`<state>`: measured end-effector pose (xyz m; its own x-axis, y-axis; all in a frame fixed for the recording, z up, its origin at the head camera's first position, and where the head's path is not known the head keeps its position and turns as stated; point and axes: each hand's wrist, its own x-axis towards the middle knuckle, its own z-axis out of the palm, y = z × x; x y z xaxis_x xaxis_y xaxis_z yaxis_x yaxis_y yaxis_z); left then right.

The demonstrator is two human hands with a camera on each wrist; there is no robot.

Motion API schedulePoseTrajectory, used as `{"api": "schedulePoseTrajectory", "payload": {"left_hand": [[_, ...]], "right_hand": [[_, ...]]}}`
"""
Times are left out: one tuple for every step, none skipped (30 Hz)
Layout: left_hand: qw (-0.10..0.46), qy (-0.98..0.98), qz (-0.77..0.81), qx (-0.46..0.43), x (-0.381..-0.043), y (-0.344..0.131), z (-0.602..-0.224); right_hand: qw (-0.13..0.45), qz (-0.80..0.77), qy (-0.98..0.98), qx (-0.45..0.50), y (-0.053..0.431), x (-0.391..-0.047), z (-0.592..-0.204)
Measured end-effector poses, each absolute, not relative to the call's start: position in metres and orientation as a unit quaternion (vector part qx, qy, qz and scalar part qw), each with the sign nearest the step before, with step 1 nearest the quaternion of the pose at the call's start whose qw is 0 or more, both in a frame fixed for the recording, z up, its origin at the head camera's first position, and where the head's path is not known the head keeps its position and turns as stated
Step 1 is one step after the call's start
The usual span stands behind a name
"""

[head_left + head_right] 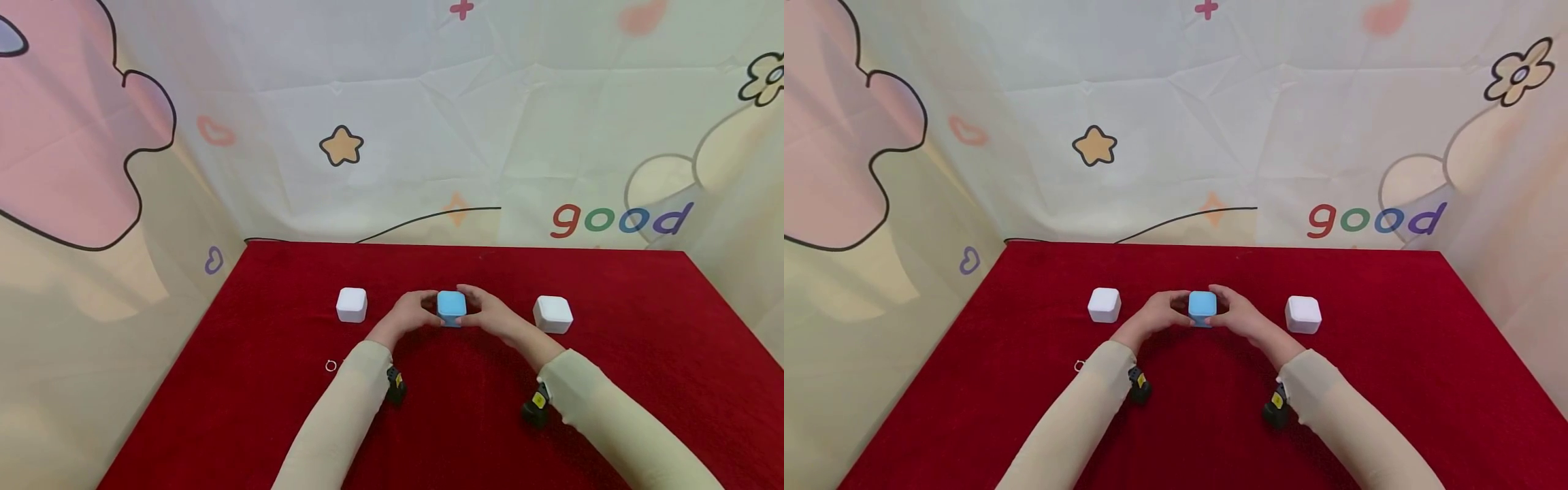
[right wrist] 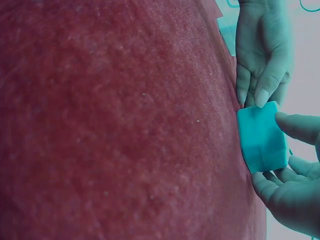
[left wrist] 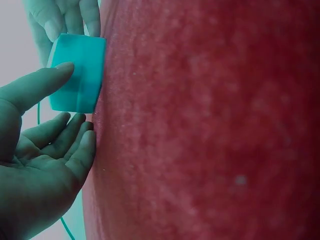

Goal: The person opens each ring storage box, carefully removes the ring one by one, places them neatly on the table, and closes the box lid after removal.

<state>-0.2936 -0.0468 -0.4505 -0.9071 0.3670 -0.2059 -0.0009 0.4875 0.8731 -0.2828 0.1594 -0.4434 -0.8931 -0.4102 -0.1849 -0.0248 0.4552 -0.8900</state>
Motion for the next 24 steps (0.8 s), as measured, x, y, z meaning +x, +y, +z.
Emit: {"api": "schedulePoseTrajectory", "payload": {"left_hand": [[0.187,0.841,0.496,0.109,-0.294,-0.047,-0.451],[0.187,0.841,0.496,0.11,-0.295,-0.047,-0.452],[0.187,0.841,0.495,0.11,-0.295,-0.047,-0.453],[0.188,0.841,0.495,0.111,-0.296,-0.047,-0.454],[0.187,0.841,0.494,0.112,-0.296,-0.047,-0.455],[0.188,0.842,0.493,0.113,-0.296,-0.047,-0.455],[0.189,0.842,0.492,0.115,-0.296,-0.047,-0.456],[0.189,0.844,0.488,0.117,-0.297,-0.046,-0.456],[0.192,0.845,0.485,0.119,-0.297,-0.046,-0.457],[0.194,0.845,0.483,0.122,-0.297,-0.046,-0.457],[0.195,0.846,0.48,0.124,-0.298,-0.046,-0.457],[0.197,0.847,0.477,0.126,-0.299,-0.045,-0.458],[0.199,0.849,0.473,0.128,-0.3,-0.045,-0.458],[0.202,0.849,0.47,0.13,-0.301,-0.045,-0.458],[0.204,0.85,0.468,0.131,-0.302,-0.045,-0.459],[0.205,0.85,0.467,0.133,-0.303,-0.045,-0.459],[0.207,0.85,0.465,0.134,-0.304,-0.045,-0.459],[0.209,0.852,0.461,0.136,-0.305,-0.045,-0.459],[0.209,0.853,0.458,0.137,-0.305,-0.045,-0.459],[0.209,0.854,0.456,0.138,-0.306,-0.045,-0.46],[0.209,0.856,0.453,0.138,-0.306,-0.045,-0.459],[0.205,0.86,0.446,0.142,-0.305,-0.045,-0.459],[0.204,0.861,0.444,0.142,-0.305,-0.045,-0.459],[0.202,0.862,0.442,0.142,-0.305,-0.045,-0.458]], "right_hand": [[0.19,-0.505,0.832,-0.129,0.158,-0.283,-0.444],[0.188,-0.502,0.834,-0.129,0.158,-0.283,-0.444],[0.186,-0.499,0.837,-0.126,0.157,-0.284,-0.444],[0.185,-0.495,0.839,-0.127,0.156,-0.284,-0.444],[0.182,-0.491,0.842,-0.126,0.156,-0.284,-0.444],[0.18,-0.487,0.845,-0.125,0.155,-0.284,-0.445],[0.178,-0.487,0.846,-0.12,0.155,-0.284,-0.445],[0.175,-0.484,0.849,-0.117,0.154,-0.284,-0.446],[0.172,-0.483,0.851,-0.113,0.154,-0.284,-0.446],[0.168,-0.478,0.854,-0.114,0.153,-0.284,-0.447],[0.164,-0.475,0.857,-0.114,0.153,-0.284,-0.447],[0.16,-0.473,0.859,-0.113,0.153,-0.284,-0.448],[0.157,-0.471,0.861,-0.112,0.152,-0.283,-0.448],[0.154,-0.469,0.862,-0.113,0.152,-0.283,-0.448],[0.151,-0.466,0.864,-0.114,0.152,-0.283,-0.448],[0.149,-0.464,0.865,-0.116,0.152,-0.282,-0.449],[0.149,-0.465,0.865,-0.114,0.151,-0.282,-0.449],[0.148,-0.466,0.865,-0.112,0.151,-0.282,-0.449],[0.149,-0.467,0.864,-0.11,0.15,-0.282,-0.449],[0.15,-0.467,0.865,-0.109,0.15,-0.281,-0.449],[0.15,-0.467,0.865,-0.108,0.15,-0.281,-0.449],[0.15,-0.467,0.865,-0.106,0.15,-0.281,-0.449],[0.15,-0.466,0.865,-0.105,0.15,-0.281,-0.449],[0.149,-0.466,0.866,-0.104,0.15,-0.281,-0.449]]}}
